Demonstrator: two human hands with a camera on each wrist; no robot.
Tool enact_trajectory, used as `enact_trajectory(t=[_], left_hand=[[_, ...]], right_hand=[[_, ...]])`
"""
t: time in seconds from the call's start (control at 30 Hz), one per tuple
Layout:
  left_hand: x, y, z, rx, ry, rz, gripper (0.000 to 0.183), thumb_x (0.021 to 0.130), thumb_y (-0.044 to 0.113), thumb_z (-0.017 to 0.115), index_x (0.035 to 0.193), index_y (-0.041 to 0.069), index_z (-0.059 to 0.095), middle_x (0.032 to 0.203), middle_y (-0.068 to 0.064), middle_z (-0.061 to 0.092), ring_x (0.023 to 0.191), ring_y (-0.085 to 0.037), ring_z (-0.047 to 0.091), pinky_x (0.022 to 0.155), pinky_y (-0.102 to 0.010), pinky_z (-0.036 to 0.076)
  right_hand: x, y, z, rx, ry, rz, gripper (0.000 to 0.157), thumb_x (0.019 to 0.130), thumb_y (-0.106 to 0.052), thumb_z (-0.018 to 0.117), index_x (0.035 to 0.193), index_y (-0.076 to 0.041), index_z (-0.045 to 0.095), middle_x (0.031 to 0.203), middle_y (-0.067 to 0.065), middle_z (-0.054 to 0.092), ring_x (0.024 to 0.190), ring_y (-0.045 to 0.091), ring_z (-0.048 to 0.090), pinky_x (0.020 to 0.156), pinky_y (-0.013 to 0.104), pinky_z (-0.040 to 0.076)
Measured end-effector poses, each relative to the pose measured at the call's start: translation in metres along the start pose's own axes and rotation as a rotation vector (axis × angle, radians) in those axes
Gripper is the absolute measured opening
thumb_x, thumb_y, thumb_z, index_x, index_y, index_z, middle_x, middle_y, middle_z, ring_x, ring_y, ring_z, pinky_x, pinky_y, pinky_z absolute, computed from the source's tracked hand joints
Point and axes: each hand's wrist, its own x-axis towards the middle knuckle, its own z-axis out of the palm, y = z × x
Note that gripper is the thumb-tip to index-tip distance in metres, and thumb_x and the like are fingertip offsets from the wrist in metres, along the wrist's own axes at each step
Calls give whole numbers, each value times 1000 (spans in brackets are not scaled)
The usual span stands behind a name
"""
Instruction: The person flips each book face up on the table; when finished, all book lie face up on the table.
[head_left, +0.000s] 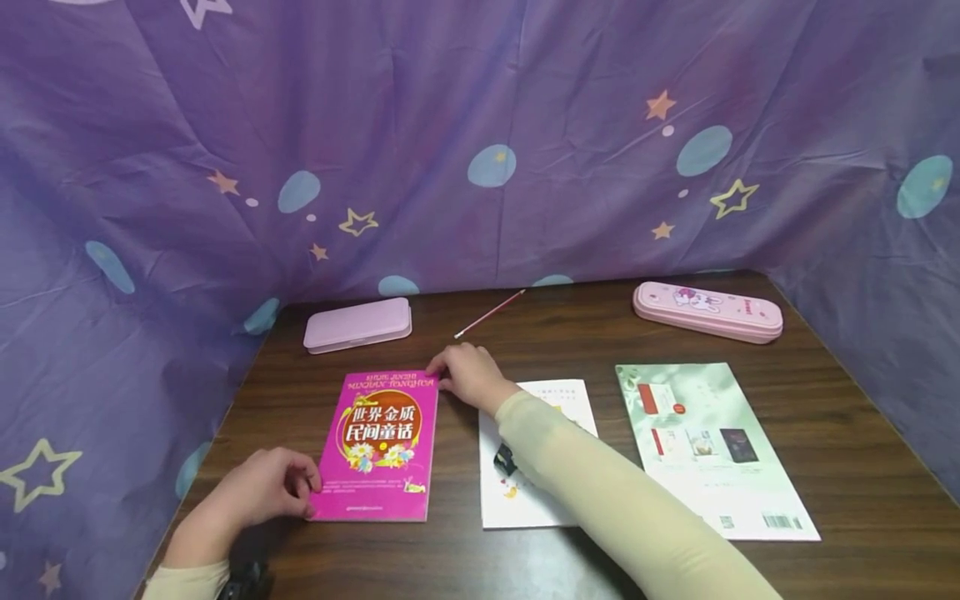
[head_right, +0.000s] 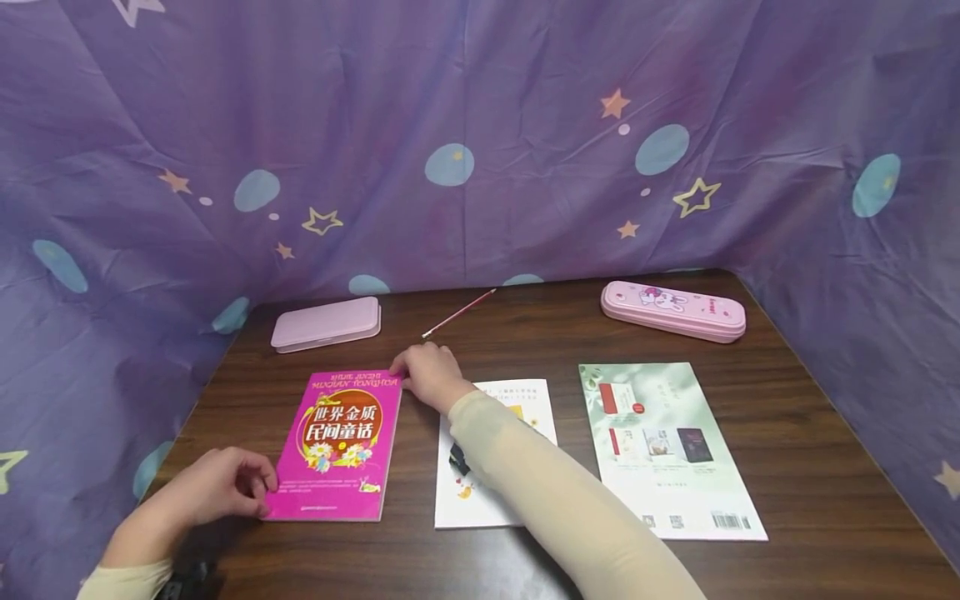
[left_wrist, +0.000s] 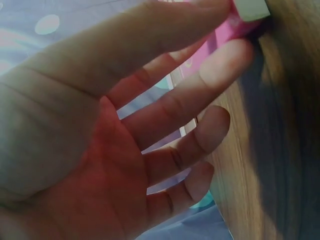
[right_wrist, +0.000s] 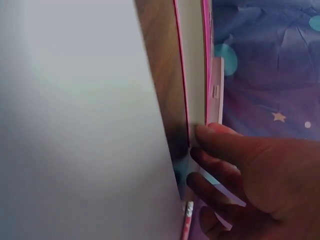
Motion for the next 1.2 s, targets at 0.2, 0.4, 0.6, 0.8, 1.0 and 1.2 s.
enact_trajectory(t=[0.2,0.4,0.6,0.8,1.0,1.2], left_hand=[[1,5,-5,61,-13,4,27,66,23,94,82,22,72,74,14,67,70,-1,57,65,-26,46],[14,21,-7,142,55,19,26,72,20,90,96,17,80,87,7,75,86,-15,66,84,-42,51],[36,53,5,229,155,12,35,78,25,87,110,13,78,102,-6,73,94,-25,60,83,-48,53],[64,86,30,309,231,157,52,80,25,86,127,11,69,121,-12,69,116,-33,62,100,-54,51],[79,115,58,269,232,332,50,84,28,83,129,16,67,122,-5,67,118,-27,60,102,-49,52],[80,133,75,291,187,411,47,88,35,79,130,21,65,119,0,67,117,-21,59,103,-45,51]], right_hand=[[-11,1,-6,-42,-47,-10,34,89,-29,81,123,-24,76,124,1,74,119,29,64,100,48,48],[-35,16,-18,-53,-43,0,35,88,-33,82,121,-21,76,128,3,71,120,31,61,101,49,46],[-64,35,-34,-69,-19,29,36,88,-33,81,122,-22,76,132,3,70,122,32,61,101,51,47],[-87,50,-46,-95,-11,41,36,88,-35,80,122,-21,76,132,5,69,121,30,61,99,50,47],[-110,66,-58,-108,-6,62,35,88,-33,80,120,-22,77,132,6,69,122,31,60,99,52,46],[-132,88,-71,-107,11,92,34,87,-30,81,120,-21,77,130,6,70,122,32,59,99,54,44]])
